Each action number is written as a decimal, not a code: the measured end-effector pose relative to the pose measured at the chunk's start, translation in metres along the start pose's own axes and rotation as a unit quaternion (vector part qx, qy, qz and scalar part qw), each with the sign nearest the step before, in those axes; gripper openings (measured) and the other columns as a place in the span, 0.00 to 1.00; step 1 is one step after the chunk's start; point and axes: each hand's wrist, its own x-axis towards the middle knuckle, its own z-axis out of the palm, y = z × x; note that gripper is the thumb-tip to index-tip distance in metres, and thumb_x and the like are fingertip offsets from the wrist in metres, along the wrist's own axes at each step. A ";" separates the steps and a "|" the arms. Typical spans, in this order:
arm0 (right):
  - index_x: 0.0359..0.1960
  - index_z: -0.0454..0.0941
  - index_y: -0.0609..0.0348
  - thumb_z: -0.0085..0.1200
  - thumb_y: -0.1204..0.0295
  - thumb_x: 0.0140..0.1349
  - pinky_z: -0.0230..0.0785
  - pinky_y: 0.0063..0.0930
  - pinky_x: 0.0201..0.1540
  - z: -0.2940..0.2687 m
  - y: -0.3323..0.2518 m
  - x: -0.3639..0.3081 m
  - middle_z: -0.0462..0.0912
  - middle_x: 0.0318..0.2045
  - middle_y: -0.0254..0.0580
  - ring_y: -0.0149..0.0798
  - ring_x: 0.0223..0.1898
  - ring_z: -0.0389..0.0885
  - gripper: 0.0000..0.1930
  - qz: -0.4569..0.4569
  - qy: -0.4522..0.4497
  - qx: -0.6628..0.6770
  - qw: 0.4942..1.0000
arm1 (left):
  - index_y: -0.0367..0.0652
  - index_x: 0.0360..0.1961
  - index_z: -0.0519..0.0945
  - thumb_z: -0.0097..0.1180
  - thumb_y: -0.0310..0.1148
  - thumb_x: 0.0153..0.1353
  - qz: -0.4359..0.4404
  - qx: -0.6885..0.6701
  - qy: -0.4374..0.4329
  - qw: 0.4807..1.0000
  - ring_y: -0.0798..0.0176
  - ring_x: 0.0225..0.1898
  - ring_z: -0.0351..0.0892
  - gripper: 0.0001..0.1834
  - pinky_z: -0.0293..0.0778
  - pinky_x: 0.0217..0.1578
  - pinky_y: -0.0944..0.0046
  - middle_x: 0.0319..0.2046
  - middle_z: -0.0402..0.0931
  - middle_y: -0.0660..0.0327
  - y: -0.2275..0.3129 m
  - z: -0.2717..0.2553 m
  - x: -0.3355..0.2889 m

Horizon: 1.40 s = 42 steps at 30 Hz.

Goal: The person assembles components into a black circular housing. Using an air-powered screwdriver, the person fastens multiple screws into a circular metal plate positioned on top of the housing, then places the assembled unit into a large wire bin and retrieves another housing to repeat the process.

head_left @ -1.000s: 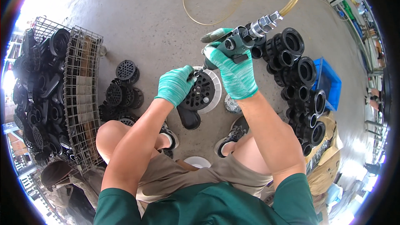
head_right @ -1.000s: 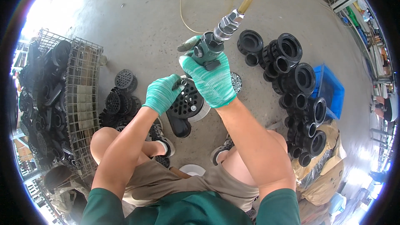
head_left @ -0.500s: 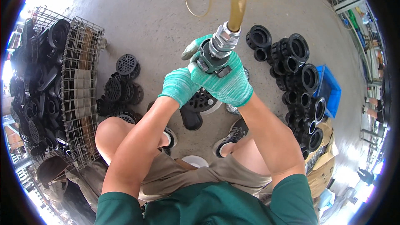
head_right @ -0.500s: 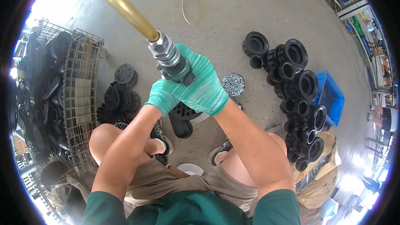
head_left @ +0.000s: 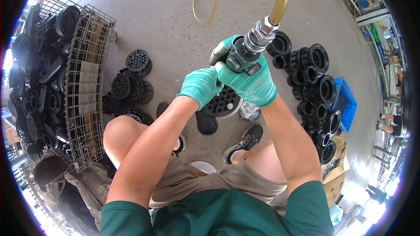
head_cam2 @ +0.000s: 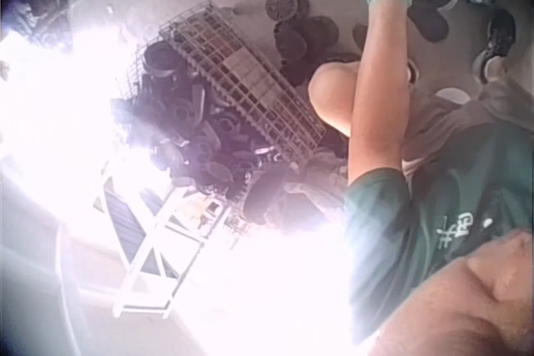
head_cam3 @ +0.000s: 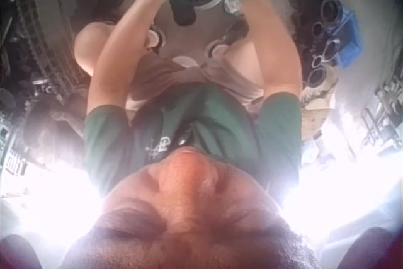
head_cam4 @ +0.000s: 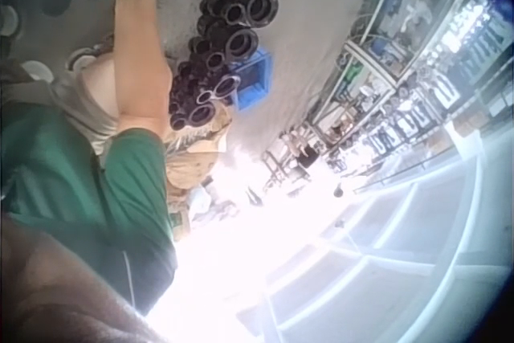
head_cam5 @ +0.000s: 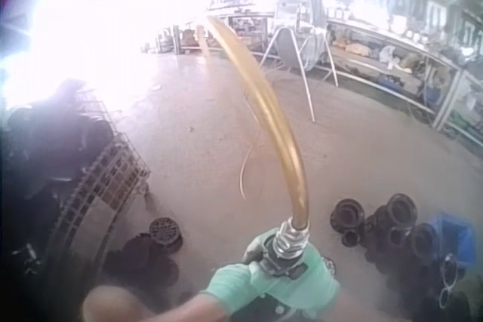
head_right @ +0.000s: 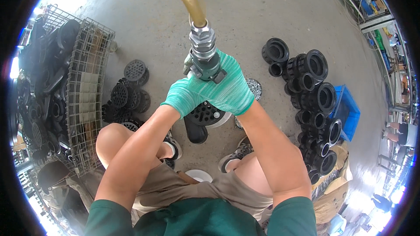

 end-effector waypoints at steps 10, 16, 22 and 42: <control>0.41 0.77 0.58 0.58 0.84 0.54 0.77 0.28 0.44 -0.001 0.002 0.000 0.83 0.38 0.35 0.28 0.40 0.79 0.13 0.004 -0.006 0.023 1.000 | 0.44 0.37 0.85 0.65 0.43 0.56 -0.009 0.025 -0.017 0.999 0.45 0.35 0.85 0.14 0.80 0.39 0.49 0.31 0.85 0.50 0.002 -0.003 0.000; 0.44 0.79 0.60 0.59 0.81 0.55 0.75 0.25 0.46 0.008 -0.001 -0.005 0.83 0.41 0.36 0.26 0.39 0.79 0.13 0.018 -0.023 0.036 0.999 | 0.43 0.39 0.84 0.64 0.46 0.59 -0.016 -0.014 -0.015 1.000 0.43 0.38 0.84 0.17 0.80 0.41 0.48 0.34 0.85 0.49 -0.008 0.001 0.000; 0.49 0.78 0.62 0.58 0.82 0.56 0.79 0.27 0.37 -0.009 -0.035 -0.002 0.85 0.41 0.45 0.32 0.33 0.84 0.17 -0.079 0.061 0.010 0.995 | 0.41 0.45 0.82 0.62 0.42 0.62 -0.026 -0.125 0.027 0.991 0.44 0.39 0.85 0.17 0.78 0.42 0.50 0.36 0.85 0.46 -0.004 -0.017 -0.017; 0.48 0.75 0.63 0.57 0.82 0.58 0.79 0.32 0.30 -0.023 -0.064 -0.085 0.81 0.34 0.44 0.38 0.27 0.83 0.15 0.078 0.204 0.126 0.968 | 0.28 0.55 0.75 0.47 0.14 0.59 -0.051 -0.798 -0.119 0.588 0.50 0.57 0.79 0.21 0.79 0.60 0.54 0.54 0.77 0.48 0.043 -0.071 -0.101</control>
